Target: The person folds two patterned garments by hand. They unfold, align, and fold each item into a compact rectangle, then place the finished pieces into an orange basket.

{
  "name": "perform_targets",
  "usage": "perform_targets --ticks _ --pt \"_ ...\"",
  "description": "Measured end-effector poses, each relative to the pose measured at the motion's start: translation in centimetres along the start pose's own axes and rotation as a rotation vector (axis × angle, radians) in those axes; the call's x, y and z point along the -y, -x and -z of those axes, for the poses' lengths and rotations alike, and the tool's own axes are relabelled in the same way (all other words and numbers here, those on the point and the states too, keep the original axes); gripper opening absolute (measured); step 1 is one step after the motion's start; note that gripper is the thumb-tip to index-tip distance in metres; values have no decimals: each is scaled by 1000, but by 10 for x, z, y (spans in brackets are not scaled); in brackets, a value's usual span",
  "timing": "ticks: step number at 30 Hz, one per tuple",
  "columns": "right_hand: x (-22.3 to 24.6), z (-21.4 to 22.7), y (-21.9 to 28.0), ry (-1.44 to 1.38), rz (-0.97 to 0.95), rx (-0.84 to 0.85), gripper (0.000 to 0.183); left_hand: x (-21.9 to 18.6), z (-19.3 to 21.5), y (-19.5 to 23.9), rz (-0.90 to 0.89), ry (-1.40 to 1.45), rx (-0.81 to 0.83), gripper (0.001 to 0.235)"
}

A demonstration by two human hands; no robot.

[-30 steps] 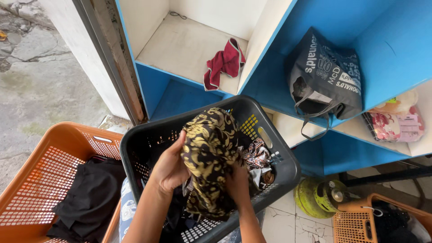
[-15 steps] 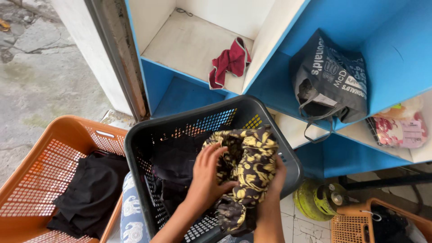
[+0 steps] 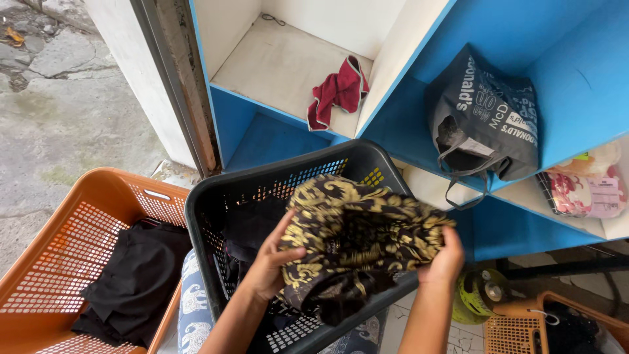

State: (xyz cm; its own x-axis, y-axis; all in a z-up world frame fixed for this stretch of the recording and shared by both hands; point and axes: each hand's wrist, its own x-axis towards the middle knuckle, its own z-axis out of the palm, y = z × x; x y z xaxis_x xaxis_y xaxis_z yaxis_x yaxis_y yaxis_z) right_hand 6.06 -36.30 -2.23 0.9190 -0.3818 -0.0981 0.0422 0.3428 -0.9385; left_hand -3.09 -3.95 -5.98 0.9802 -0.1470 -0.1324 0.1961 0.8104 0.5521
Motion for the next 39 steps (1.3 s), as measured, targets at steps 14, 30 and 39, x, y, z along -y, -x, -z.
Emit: perform_targets --ticks 14,30,39 --pt "-12 -78 122 614 164 911 67 -62 -68 -7 -202 -561 322 101" --pt "-59 -73 86 677 114 571 42 -43 -45 -3 -103 -593 43 66" --pt "-27 -107 112 145 -277 378 78 -37 -46 3 -28 -408 155 61"
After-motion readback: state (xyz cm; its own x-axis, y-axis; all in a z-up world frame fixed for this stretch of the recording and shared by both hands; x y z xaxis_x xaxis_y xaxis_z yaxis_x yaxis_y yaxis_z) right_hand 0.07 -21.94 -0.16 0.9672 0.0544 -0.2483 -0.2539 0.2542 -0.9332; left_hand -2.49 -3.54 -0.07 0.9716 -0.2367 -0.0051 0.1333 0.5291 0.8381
